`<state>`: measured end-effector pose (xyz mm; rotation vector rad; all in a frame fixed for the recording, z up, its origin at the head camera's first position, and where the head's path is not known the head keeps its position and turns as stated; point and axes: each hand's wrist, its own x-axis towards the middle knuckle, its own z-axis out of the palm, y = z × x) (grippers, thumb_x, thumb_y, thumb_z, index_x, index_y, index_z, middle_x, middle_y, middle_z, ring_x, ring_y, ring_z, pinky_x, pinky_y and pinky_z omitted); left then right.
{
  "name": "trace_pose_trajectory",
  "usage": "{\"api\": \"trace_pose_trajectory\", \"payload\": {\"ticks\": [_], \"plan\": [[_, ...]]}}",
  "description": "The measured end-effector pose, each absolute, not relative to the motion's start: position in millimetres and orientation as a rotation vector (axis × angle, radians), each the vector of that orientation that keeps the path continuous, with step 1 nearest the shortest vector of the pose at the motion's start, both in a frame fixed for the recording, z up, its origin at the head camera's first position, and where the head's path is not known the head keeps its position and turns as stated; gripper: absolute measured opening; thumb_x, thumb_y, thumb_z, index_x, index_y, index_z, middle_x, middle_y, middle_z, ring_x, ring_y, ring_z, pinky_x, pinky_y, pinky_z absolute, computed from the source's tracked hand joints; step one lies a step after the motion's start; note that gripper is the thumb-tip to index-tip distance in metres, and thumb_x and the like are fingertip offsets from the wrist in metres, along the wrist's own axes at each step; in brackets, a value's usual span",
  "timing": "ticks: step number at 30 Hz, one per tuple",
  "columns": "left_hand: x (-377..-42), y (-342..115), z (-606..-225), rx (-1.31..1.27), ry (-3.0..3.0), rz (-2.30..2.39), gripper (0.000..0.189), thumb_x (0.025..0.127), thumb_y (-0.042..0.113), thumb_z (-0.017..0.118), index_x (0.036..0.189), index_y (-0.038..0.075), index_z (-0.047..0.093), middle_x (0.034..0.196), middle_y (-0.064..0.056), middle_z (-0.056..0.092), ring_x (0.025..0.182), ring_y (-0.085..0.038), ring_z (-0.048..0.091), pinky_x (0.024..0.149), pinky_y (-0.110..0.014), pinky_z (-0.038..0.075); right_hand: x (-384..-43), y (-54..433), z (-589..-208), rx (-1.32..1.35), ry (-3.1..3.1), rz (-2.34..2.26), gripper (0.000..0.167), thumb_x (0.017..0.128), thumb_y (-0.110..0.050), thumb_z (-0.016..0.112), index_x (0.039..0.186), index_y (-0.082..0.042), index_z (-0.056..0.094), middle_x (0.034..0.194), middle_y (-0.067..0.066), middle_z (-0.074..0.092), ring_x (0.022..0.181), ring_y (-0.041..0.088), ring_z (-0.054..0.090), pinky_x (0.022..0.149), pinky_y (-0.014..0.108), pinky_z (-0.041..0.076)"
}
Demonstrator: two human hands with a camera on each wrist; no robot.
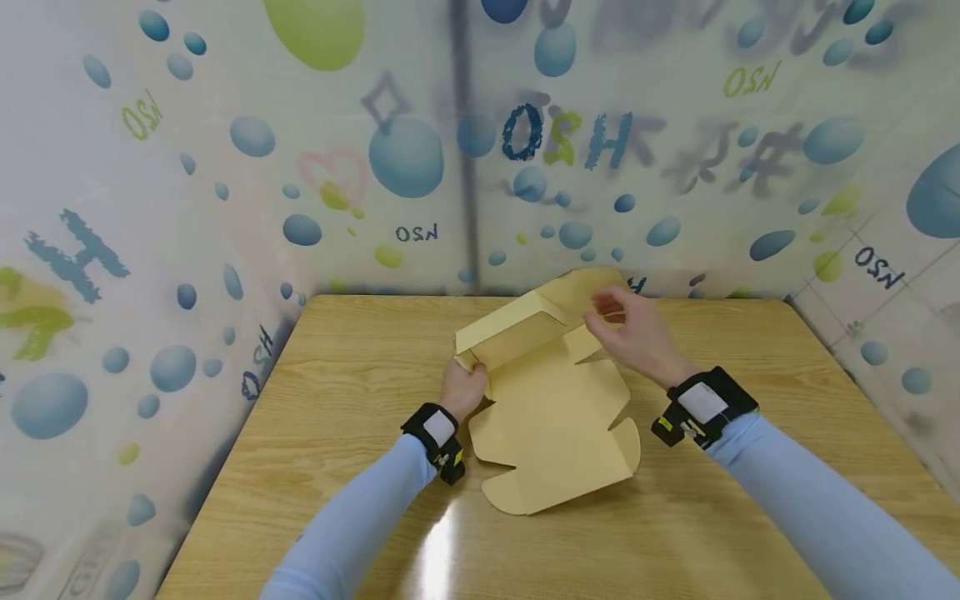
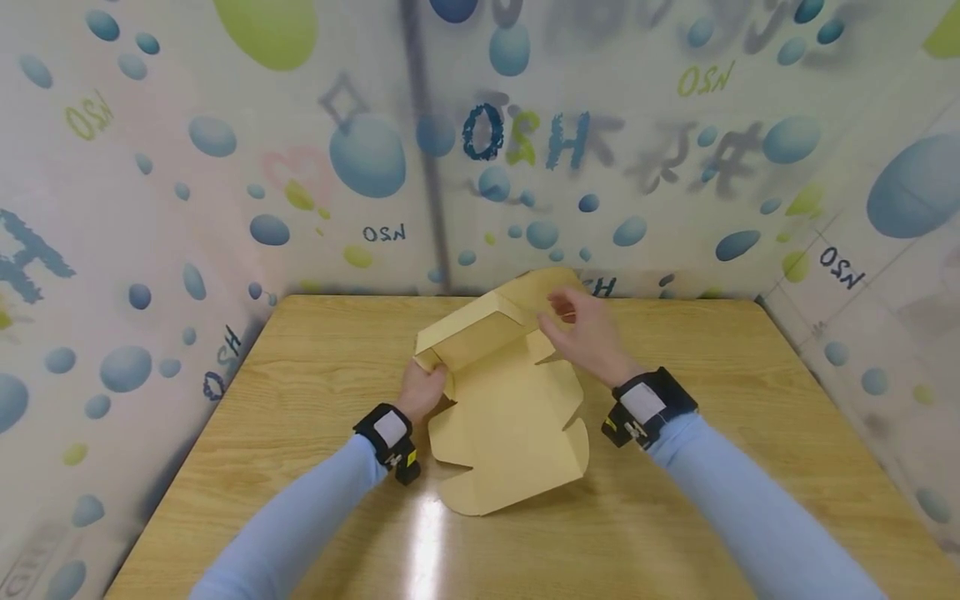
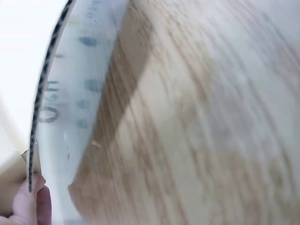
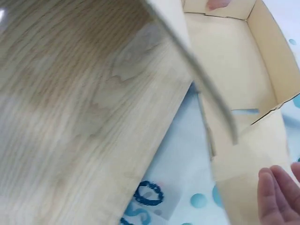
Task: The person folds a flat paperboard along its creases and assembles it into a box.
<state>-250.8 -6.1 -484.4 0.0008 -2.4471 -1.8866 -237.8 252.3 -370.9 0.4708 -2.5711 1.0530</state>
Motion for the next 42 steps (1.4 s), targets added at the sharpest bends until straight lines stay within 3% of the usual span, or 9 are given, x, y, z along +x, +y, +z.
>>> {"api": "trace_pose_trajectory", "payload": {"ticks": [3,5,9,12,16,20,29,36,42], "plan": [[-251.1,-5.3,-485.5,0.013,-2.429,-1.886,0.035,0.094,0.001,0.048,0.125,-0.006,0.061,0.118,-0.025,0.067,0.098,-0.026,0.062,0.088,-0.039,0.053,-233.1,261.6,-375.5,0.353,-2.544,1.033,0.023,0.096,-0.015,0.064,0.105,0.005,0.067,0.096,0.022,0.070,0.086,0.033,0.068,0.076,0.018,0.054],[-250.8,-4.7,-484.6,0.014,-2.423,-1.881,0.034,0.093,0.001,0.048,0.124,-0.006,0.061,0.118,-0.025,0.067,0.098,-0.026,0.062,0.088,-0.038,0.053,-230.4,268.0,-378.3,0.288,-2.549,1.003,0.021,0.095,-0.018,0.065,0.098,0.003,0.069,0.090,0.020,0.072,0.080,0.030,0.067,0.069,0.010,0.047],[-249.9,-3.3,-482.3,0.014,-2.421,-1.873,0.034,0.093,0.001,0.048,0.124,-0.005,0.061,0.117,-0.024,0.067,0.097,-0.026,0.062,0.087,-0.038,0.052,-229.0,279.6,-382.5,0.195,-2.639,0.975,0.027,0.095,-0.027,0.066,0.096,0.000,0.070,0.089,0.019,0.073,0.078,0.025,0.066,0.068,0.018,0.046],[-249.3,-1.5,-481.5,0.015,-2.427,-1.866,0.034,0.093,0.001,0.048,0.124,-0.005,0.061,0.117,-0.024,0.067,0.097,-0.026,0.062,0.088,-0.038,0.053,-231.6,287.2,-384.8,0.157,-2.766,1.063,0.038,0.097,-0.035,0.064,0.105,0.002,0.070,0.098,0.022,0.073,0.080,0.023,0.070,0.068,0.023,0.051],[-249.9,0.8,-481.9,0.011,-2.441,-1.844,0.032,0.093,0.001,0.049,0.121,-0.006,0.063,0.115,-0.024,0.068,0.095,-0.025,0.062,0.085,-0.036,0.053,-237.1,291.9,-386.6,0.105,-2.909,1.362,0.057,0.099,-0.043,0.061,0.127,0.007,0.061,0.121,0.029,0.068,0.095,0.026,0.075,0.076,0.024,0.060],[-250.1,2.7,-481.4,-0.008,-2.453,-1.838,0.031,0.094,0.002,0.049,0.120,-0.006,0.064,0.114,-0.024,0.069,0.093,-0.025,0.062,0.083,-0.034,0.052,-241.0,290.4,-386.0,0.076,-2.984,1.537,0.066,0.101,-0.044,0.058,0.140,0.008,0.051,0.134,0.030,0.061,0.113,0.030,0.070,0.086,0.024,0.059],[-246.3,6.0,-478.0,-0.043,-2.492,-1.828,0.030,0.095,0.002,0.050,0.121,-0.006,0.064,0.115,-0.024,0.069,0.094,-0.024,0.063,0.083,-0.034,0.054,-246.1,276.4,-387.2,0.135,-3.008,1.524,0.047,0.098,-0.029,0.066,0.127,0.008,0.062,0.117,0.025,0.071,0.088,0.015,0.075,0.080,0.027,0.061],[-246.3,7.3,-480.5,-0.077,-2.493,-1.823,0.034,0.096,0.003,0.049,0.126,-0.003,0.062,0.118,-0.023,0.069,0.096,-0.024,0.062,0.085,-0.035,0.052,-247.2,268.7,-391.2,0.198,-3.001,1.448,0.041,0.096,-0.012,0.065,0.129,0.013,0.061,0.115,0.029,0.070,0.086,0.013,0.072,0.073,0.023,0.060],[-247.4,7.3,-482.8,-0.081,-2.497,-1.837,0.035,0.097,0.004,0.048,0.129,-0.002,0.061,0.123,-0.023,0.068,0.101,-0.025,0.063,0.089,-0.039,0.053,-246.9,262.1,-387.2,0.290,-2.988,1.185,0.027,0.092,-0.010,0.066,0.112,0.007,0.072,0.100,0.022,0.075,0.075,0.010,0.068,0.064,0.019,0.054]]}}
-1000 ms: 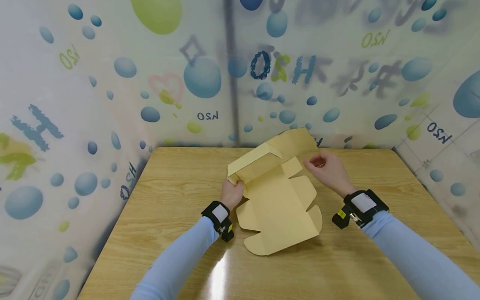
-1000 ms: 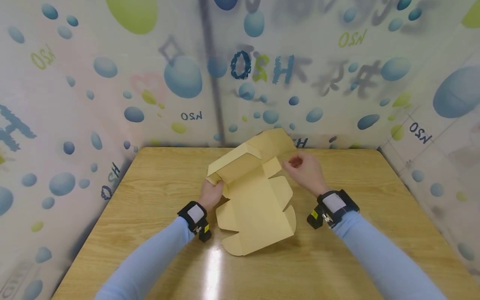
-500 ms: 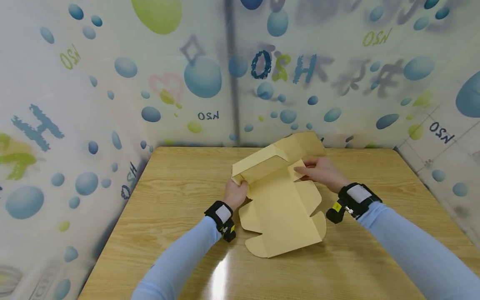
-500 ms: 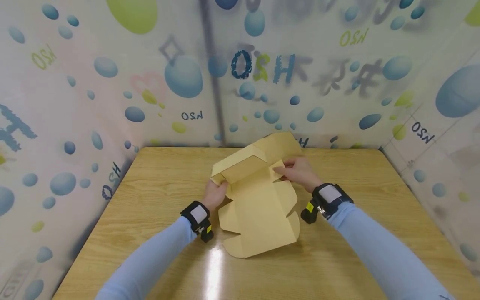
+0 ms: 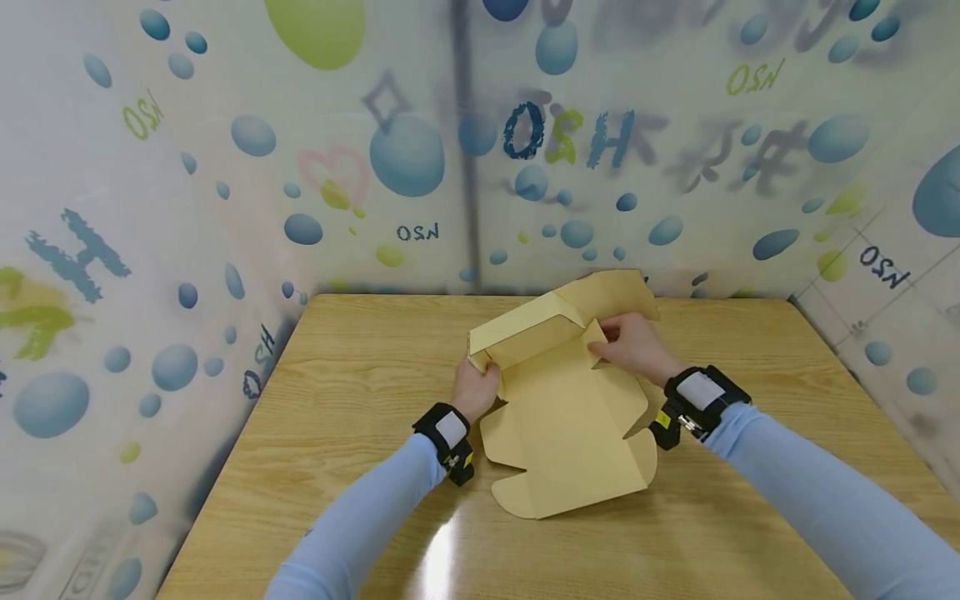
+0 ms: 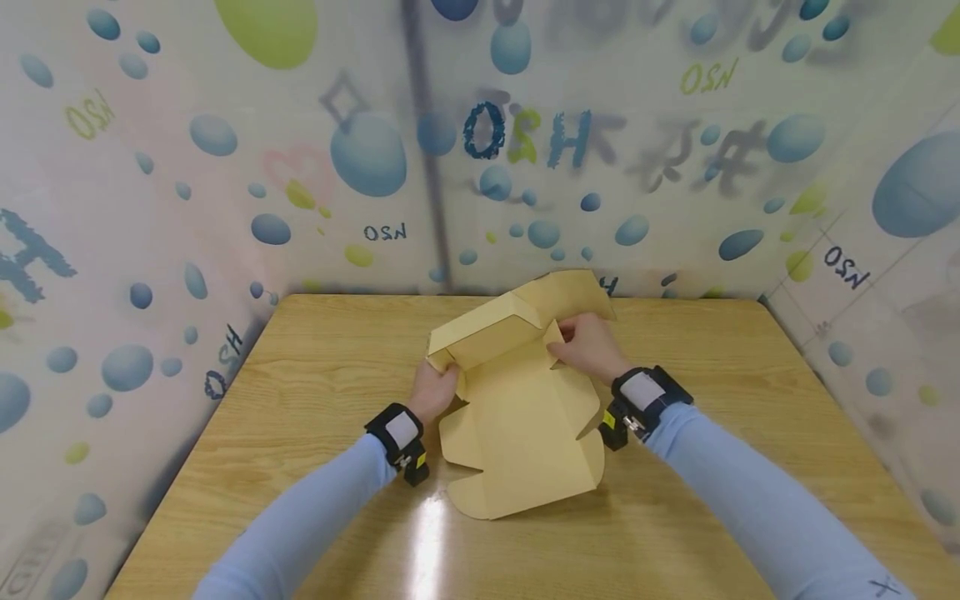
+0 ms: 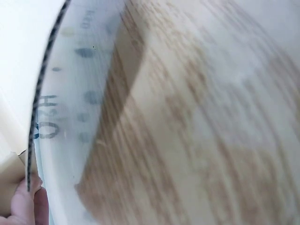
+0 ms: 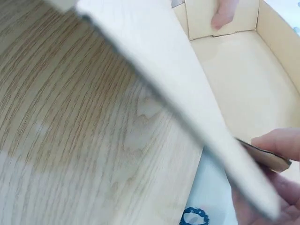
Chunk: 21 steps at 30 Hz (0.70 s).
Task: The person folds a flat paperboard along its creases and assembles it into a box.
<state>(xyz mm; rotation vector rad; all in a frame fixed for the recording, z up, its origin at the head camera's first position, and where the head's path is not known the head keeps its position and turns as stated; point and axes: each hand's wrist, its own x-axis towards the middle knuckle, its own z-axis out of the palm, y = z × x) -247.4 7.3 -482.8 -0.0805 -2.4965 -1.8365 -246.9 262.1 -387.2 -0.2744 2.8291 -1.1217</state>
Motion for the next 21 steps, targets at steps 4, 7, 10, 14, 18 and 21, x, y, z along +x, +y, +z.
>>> {"api": "trace_pose_trajectory", "payload": {"ticks": [4,7,10,14,18,21], "plan": [[-247.2,7.2,-482.6,-0.087,-2.489,-1.854,0.036,0.096,0.004,0.048,0.130,-0.002,0.060,0.124,-0.023,0.067,0.103,-0.026,0.063,0.091,-0.041,0.053,-246.1,257.7,-384.8,-0.371,2.934,-1.013,0.023,0.090,-0.010,0.067,0.107,0.004,0.075,0.095,0.019,0.076,0.077,0.016,0.070,0.065,0.022,0.052],[-247.3,7.3,-482.8,-0.094,-2.483,-1.851,0.037,0.096,0.003,0.047,0.131,-0.002,0.059,0.125,-0.023,0.067,0.105,-0.027,0.063,0.092,-0.041,0.053,-245.1,253.5,-384.4,-0.444,2.988,-0.951,0.026,0.090,-0.009,0.068,0.111,0.006,0.073,0.097,0.021,0.076,0.085,0.027,0.073,0.069,0.030,0.056],[-247.3,7.4,-483.5,-0.099,-2.482,-1.844,0.037,0.096,0.002,0.048,0.130,-0.002,0.059,0.125,-0.023,0.067,0.107,-0.028,0.063,0.093,-0.042,0.053,-243.4,248.6,-383.4,-0.492,3.006,-0.927,0.034,0.091,-0.008,0.066,0.120,0.010,0.068,0.105,0.026,0.075,0.093,0.036,0.074,0.076,0.039,0.061],[-247.6,7.5,-485.0,-0.098,-2.487,-1.854,0.036,0.096,0.002,0.047,0.131,-0.001,0.059,0.126,-0.023,0.066,0.111,-0.031,0.064,0.095,-0.044,0.054,-242.0,244.0,-382.9,-0.535,3.021,-0.890,0.047,0.093,-0.007,0.064,0.133,0.015,0.056,0.117,0.033,0.069,0.100,0.041,0.073,0.077,0.043,0.062],[-247.3,8.0,-484.6,-0.082,-2.494,-1.865,0.037,0.097,0.002,0.047,0.133,0.000,0.058,0.129,-0.023,0.066,0.116,-0.033,0.064,0.098,-0.046,0.053,-241.8,240.4,-383.3,-0.608,3.044,-0.862,0.053,0.093,-0.005,0.063,0.138,0.018,0.049,0.122,0.035,0.065,0.101,0.042,0.072,0.075,0.041,0.062],[-246.1,8.6,-482.8,-0.073,-2.503,-1.851,0.038,0.097,0.002,0.047,0.133,0.000,0.058,0.129,-0.023,0.066,0.114,-0.032,0.064,0.097,-0.046,0.053,-241.5,237.8,-384.2,-0.706,3.065,-0.829,0.049,0.092,-0.001,0.064,0.135,0.018,0.052,0.121,0.034,0.066,0.101,0.042,0.072,0.078,0.044,0.062]]}}
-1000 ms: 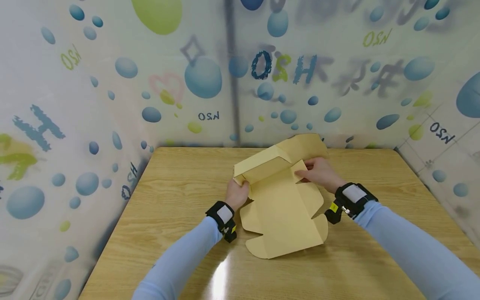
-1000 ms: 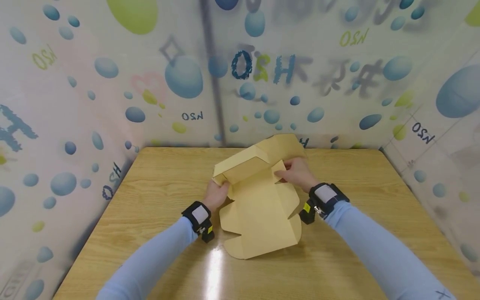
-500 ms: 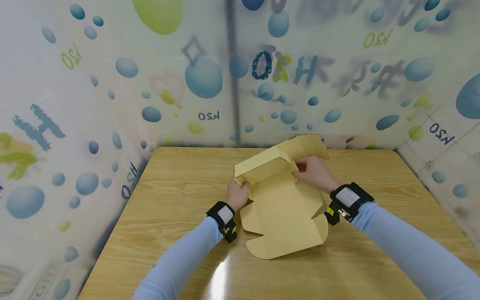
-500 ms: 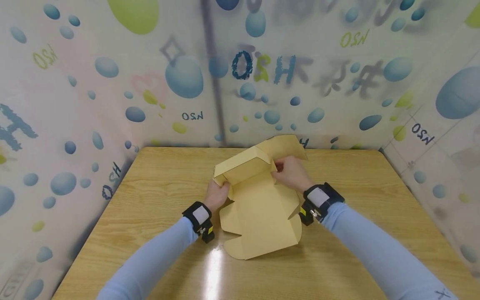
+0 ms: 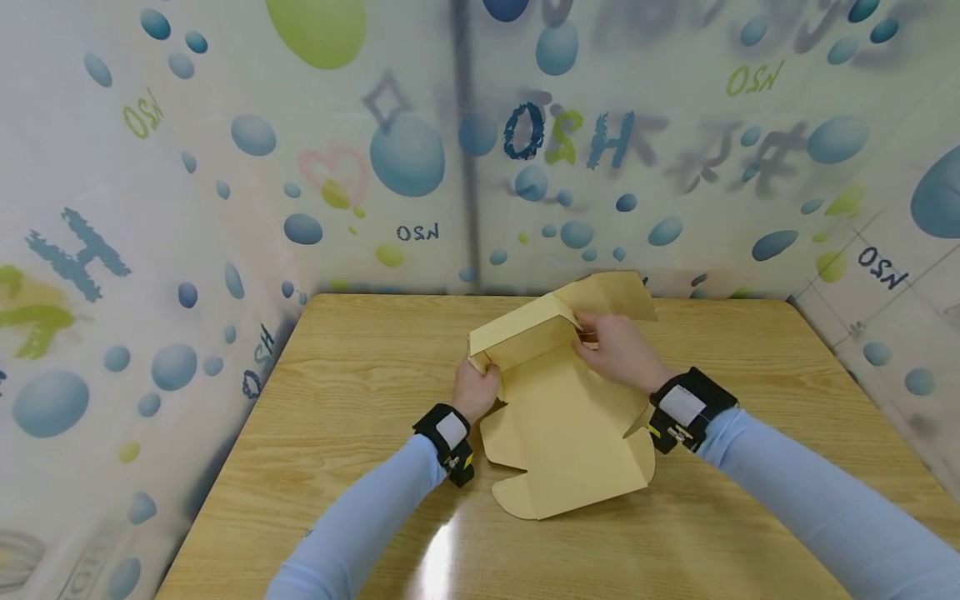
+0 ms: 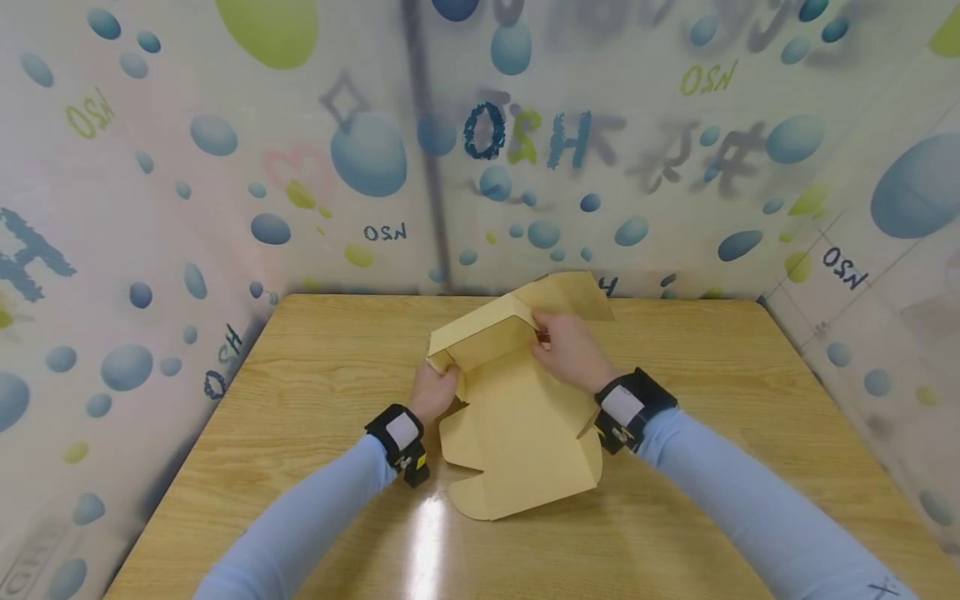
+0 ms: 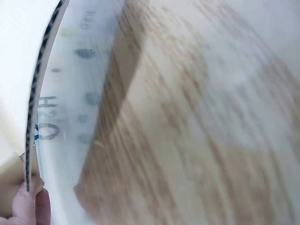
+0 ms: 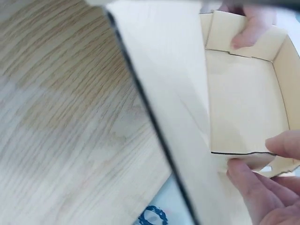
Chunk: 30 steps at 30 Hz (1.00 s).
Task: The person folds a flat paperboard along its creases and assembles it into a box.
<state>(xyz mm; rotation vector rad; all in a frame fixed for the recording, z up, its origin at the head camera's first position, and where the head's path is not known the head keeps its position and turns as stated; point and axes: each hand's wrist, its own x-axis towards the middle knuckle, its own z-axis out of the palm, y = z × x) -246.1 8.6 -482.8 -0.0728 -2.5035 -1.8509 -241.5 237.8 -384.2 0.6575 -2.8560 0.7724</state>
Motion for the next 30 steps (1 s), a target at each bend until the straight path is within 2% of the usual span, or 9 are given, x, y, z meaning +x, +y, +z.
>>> {"api": "trace_pose_trajectory", "payload": {"ticks": [2,6,9,12,17,23,28,30], "plan": [[-245.4,9.2,-481.5,-0.075,-2.507,-1.835,0.037,0.097,0.002,0.047,0.132,-0.001,0.059,0.128,-0.023,0.066,0.112,-0.031,0.064,0.096,-0.045,0.053,-240.9,236.3,-385.4,0.707,-2.834,0.724,0.045,0.091,0.001,0.065,0.132,0.018,0.055,0.119,0.033,0.068,0.100,0.042,0.073,0.082,0.046,0.061],[-244.4,10.9,-479.9,-0.083,-2.509,-1.810,0.035,0.097,0.002,0.048,0.130,-0.002,0.060,0.126,-0.023,0.067,0.108,-0.030,0.064,0.094,-0.044,0.053,-240.0,233.0,-386.5,0.758,-2.819,0.665,0.037,0.090,0.002,0.067,0.124,0.016,0.061,0.111,0.030,0.072,0.098,0.041,0.073,0.081,0.046,0.061],[-243.9,12.5,-479.0,-0.091,-2.510,-1.801,0.035,0.097,0.003,0.048,0.131,-0.001,0.058,0.126,-0.023,0.067,0.109,-0.030,0.064,0.095,-0.043,0.053,-239.4,231.0,-386.7,0.767,-2.821,0.636,0.017,0.090,0.003,0.067,0.105,0.010,0.068,0.097,0.024,0.075,0.088,0.036,0.074,0.076,0.044,0.061],[-243.2,13.9,-477.7,-0.104,-2.509,-1.795,0.035,0.098,0.003,0.048,0.132,0.000,0.055,0.126,-0.024,0.067,0.110,-0.032,0.065,0.094,-0.044,0.054,-239.0,230.0,-387.2,0.768,-2.828,0.603,0.001,0.089,0.004,0.067,0.088,0.003,0.067,0.083,0.017,0.073,0.074,0.026,0.070,0.067,0.038,0.057],[-244.0,15.0,-476.9,-0.121,-2.539,-1.766,0.035,0.098,0.004,0.048,0.133,0.001,0.053,0.125,-0.023,0.067,0.110,-0.033,0.066,0.092,-0.045,0.055,-240.0,229.2,-390.6,0.783,-2.834,0.535,0.010,0.088,0.005,0.068,0.079,0.001,0.066,0.072,0.011,0.068,0.062,0.016,0.060,0.057,0.028,0.047],[-245.3,14.7,-477.9,-0.135,-2.554,-1.739,0.035,0.098,0.004,0.047,0.132,0.002,0.053,0.123,-0.022,0.067,0.108,-0.032,0.067,0.090,-0.044,0.056,-240.6,227.4,-392.6,0.778,-2.840,0.519,0.010,0.087,0.005,0.069,0.078,0.002,0.065,0.071,0.011,0.067,0.060,0.015,0.059,0.054,0.026,0.046],[-244.9,14.7,-478.3,-0.146,-2.557,-1.723,0.036,0.097,0.003,0.048,0.133,0.000,0.053,0.123,-0.024,0.068,0.107,-0.033,0.068,0.089,-0.044,0.056,-240.7,226.3,-393.9,0.771,-2.853,0.499,0.016,0.088,0.002,0.070,0.074,-0.001,0.063,0.065,0.008,0.062,0.055,0.013,0.053,0.051,0.023,0.039],[-245.1,13.9,-479.4,-0.146,-2.555,-1.728,0.036,0.097,0.002,0.048,0.132,0.000,0.053,0.123,-0.024,0.067,0.108,-0.033,0.067,0.091,-0.044,0.055,-240.5,226.6,-394.4,0.768,-2.859,0.527,0.015,0.088,0.002,0.070,0.075,0.000,0.063,0.067,0.010,0.064,0.056,0.014,0.055,0.051,0.024,0.041]]}}
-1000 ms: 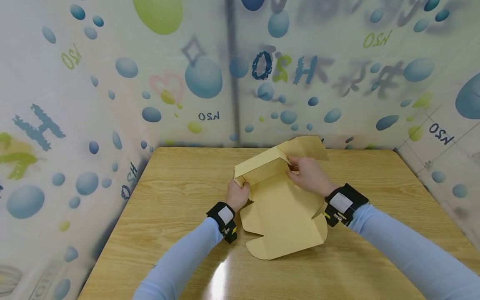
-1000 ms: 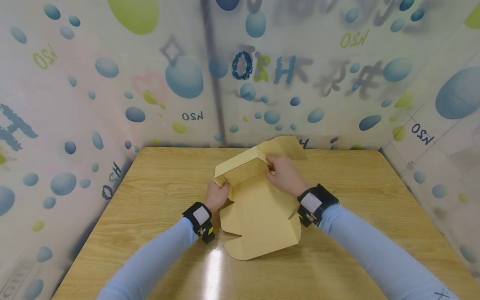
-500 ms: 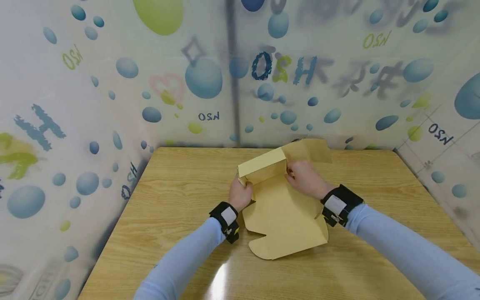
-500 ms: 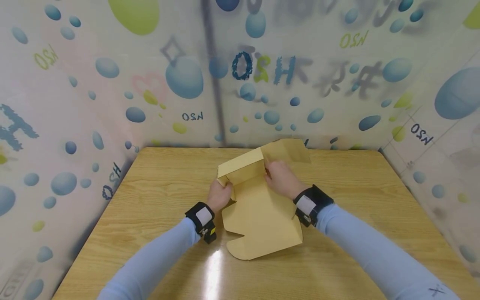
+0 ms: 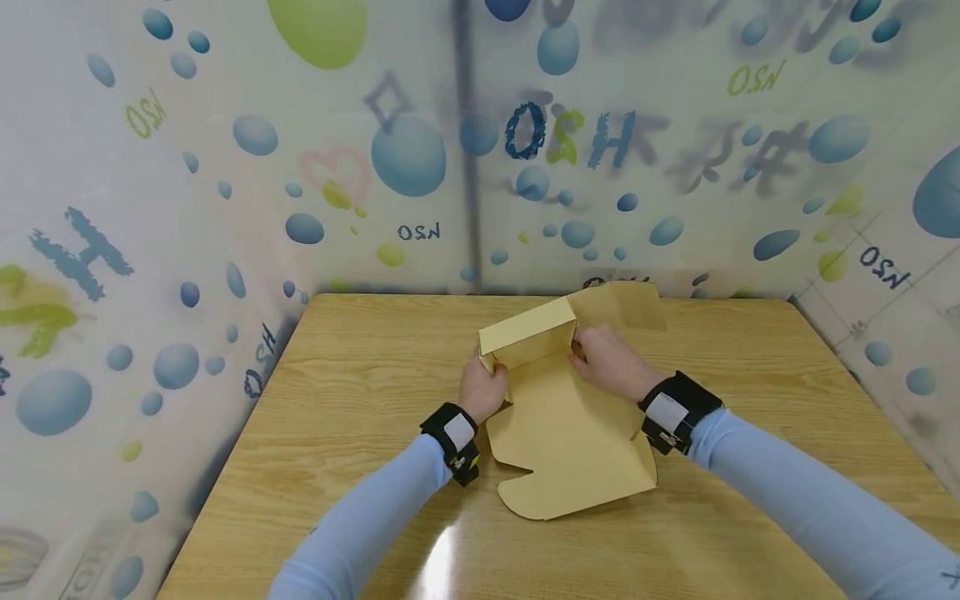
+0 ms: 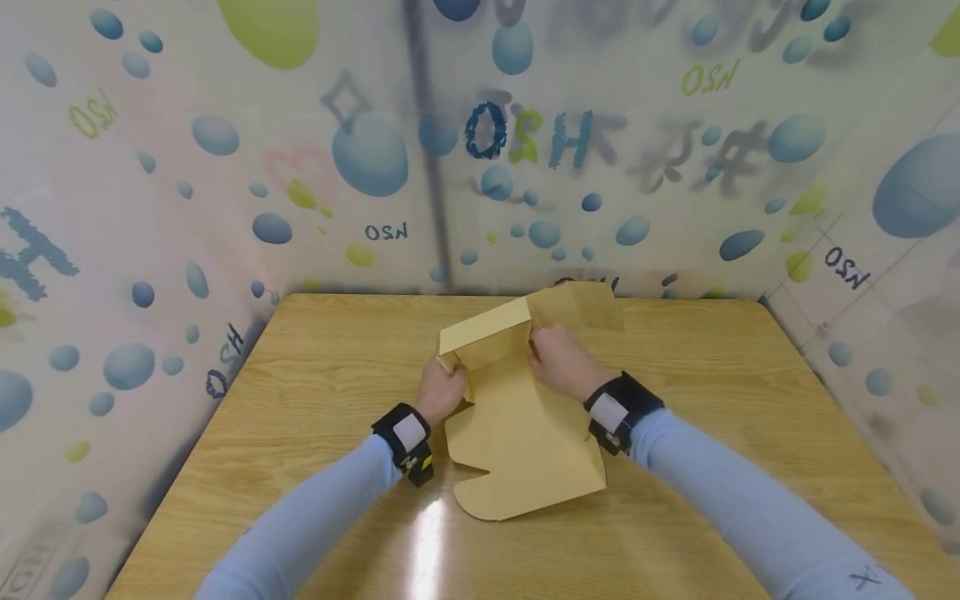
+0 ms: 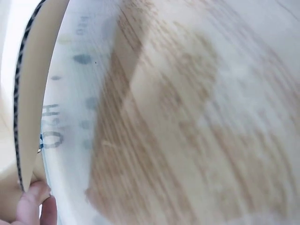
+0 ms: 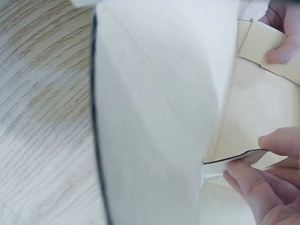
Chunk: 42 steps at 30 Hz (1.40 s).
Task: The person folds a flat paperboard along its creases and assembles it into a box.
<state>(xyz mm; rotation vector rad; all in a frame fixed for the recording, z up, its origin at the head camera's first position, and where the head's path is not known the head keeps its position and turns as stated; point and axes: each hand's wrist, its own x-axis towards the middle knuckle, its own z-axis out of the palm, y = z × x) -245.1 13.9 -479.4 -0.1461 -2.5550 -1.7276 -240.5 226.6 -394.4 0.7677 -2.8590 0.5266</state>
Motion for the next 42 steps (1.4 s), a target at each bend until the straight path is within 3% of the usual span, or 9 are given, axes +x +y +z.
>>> {"api": "trace_pose_trajectory", "payload": {"ticks": [8,16,22,26,28,31,36,38,42], "plan": [[-248.7,5.2,-483.8,-0.118,-2.531,-1.754,0.038,0.095,0.002,0.047,0.133,0.000,0.053,0.125,-0.024,0.066,0.111,-0.032,0.064,0.097,-0.046,0.053,-241.9,233.9,-390.5,0.743,-2.833,0.736,0.015,0.090,0.006,0.065,0.103,0.012,0.068,0.103,0.030,0.073,0.098,0.044,0.072,0.081,0.049,0.061],[-249.3,-5.9,-484.9,-0.066,-2.498,-1.831,0.038,0.096,0.003,0.047,0.133,-0.001,0.055,0.128,-0.024,0.065,0.113,-0.031,0.062,0.100,-0.045,0.051,-234.8,248.2,-375.3,0.663,-2.693,0.834,0.034,0.093,-0.006,0.067,0.119,0.015,0.065,0.111,0.034,0.070,0.092,0.044,0.074,0.075,0.048,0.062],[-248.8,-12.7,-485.7,-0.084,-2.491,-1.860,0.034,0.096,0.002,0.047,0.127,-0.004,0.060,0.122,-0.024,0.067,0.101,-0.024,0.061,0.091,-0.037,0.051,-241.7,267.5,-366.7,0.596,-2.255,0.924,0.020,0.090,0.005,0.065,0.109,0.011,0.070,0.099,0.024,0.074,0.084,0.021,0.072,0.074,0.020,0.059],[-247.3,-14.4,-483.5,-0.098,-2.509,-1.870,0.033,0.097,0.003,0.047,0.127,-0.003,0.061,0.122,-0.024,0.067,0.101,-0.024,0.062,0.089,-0.036,0.052,-248.6,279.6,-360.4,0.448,-2.175,1.067,0.030,0.094,0.000,0.062,0.123,0.007,0.065,0.115,0.025,0.069,0.100,0.001,0.061,0.087,0.004,0.046],[-246.0,-14.6,-481.5,-0.114,-2.521,-1.874,0.033,0.098,0.003,0.047,0.127,-0.003,0.061,0.122,-0.024,0.067,0.104,-0.025,0.063,0.090,-0.037,0.052,-250.2,285.7,-357.4,0.372,-2.293,1.186,0.038,0.101,-0.012,0.058,0.137,0.002,0.057,0.127,0.024,0.064,0.109,-0.003,0.056,0.095,0.011,0.047],[-246.5,-14.6,-481.6,-0.130,-2.534,-1.877,0.032,0.098,0.004,0.048,0.127,-0.002,0.061,0.123,-0.023,0.067,0.106,-0.027,0.063,0.092,-0.037,0.052,-251.3,294.8,-354.6,0.338,-2.541,1.372,0.053,0.108,-0.033,0.046,0.153,-0.006,0.039,0.149,0.023,0.050,0.133,0.015,0.051,0.105,0.029,0.045],[-249.2,-12.8,-487.0,-0.154,-2.532,-1.902,0.033,0.099,0.006,0.047,0.128,-0.001,0.061,0.124,-0.022,0.067,0.106,-0.027,0.063,0.092,-0.038,0.052,-251.5,300.5,-356.4,0.392,-2.748,1.772,0.073,0.109,-0.050,0.027,0.163,-0.006,0.005,0.171,0.016,-0.001,0.158,0.038,-0.003,0.122,0.066,0.013],[-250.2,-11.7,-488.9,-0.154,-2.531,-1.907,0.033,0.099,0.006,0.047,0.128,-0.001,0.061,0.124,-0.022,0.067,0.106,-0.026,0.063,0.092,-0.037,0.053,-252.1,298.9,-357.8,0.391,-2.794,1.829,0.077,0.109,-0.051,0.026,0.162,-0.005,-0.005,0.170,0.015,-0.012,0.157,0.038,-0.012,0.122,0.070,0.005],[-251.2,-10.3,-489.6,-0.142,-2.525,-1.919,0.033,0.100,0.006,0.047,0.130,0.000,0.060,0.126,-0.021,0.066,0.109,-0.027,0.063,0.094,-0.039,0.053,-253.6,293.7,-358.1,0.348,-2.925,1.741,0.086,0.107,-0.049,0.036,0.159,-0.003,-0.013,0.168,0.021,-0.017,0.156,0.045,-0.004,0.121,0.068,0.017]]}}
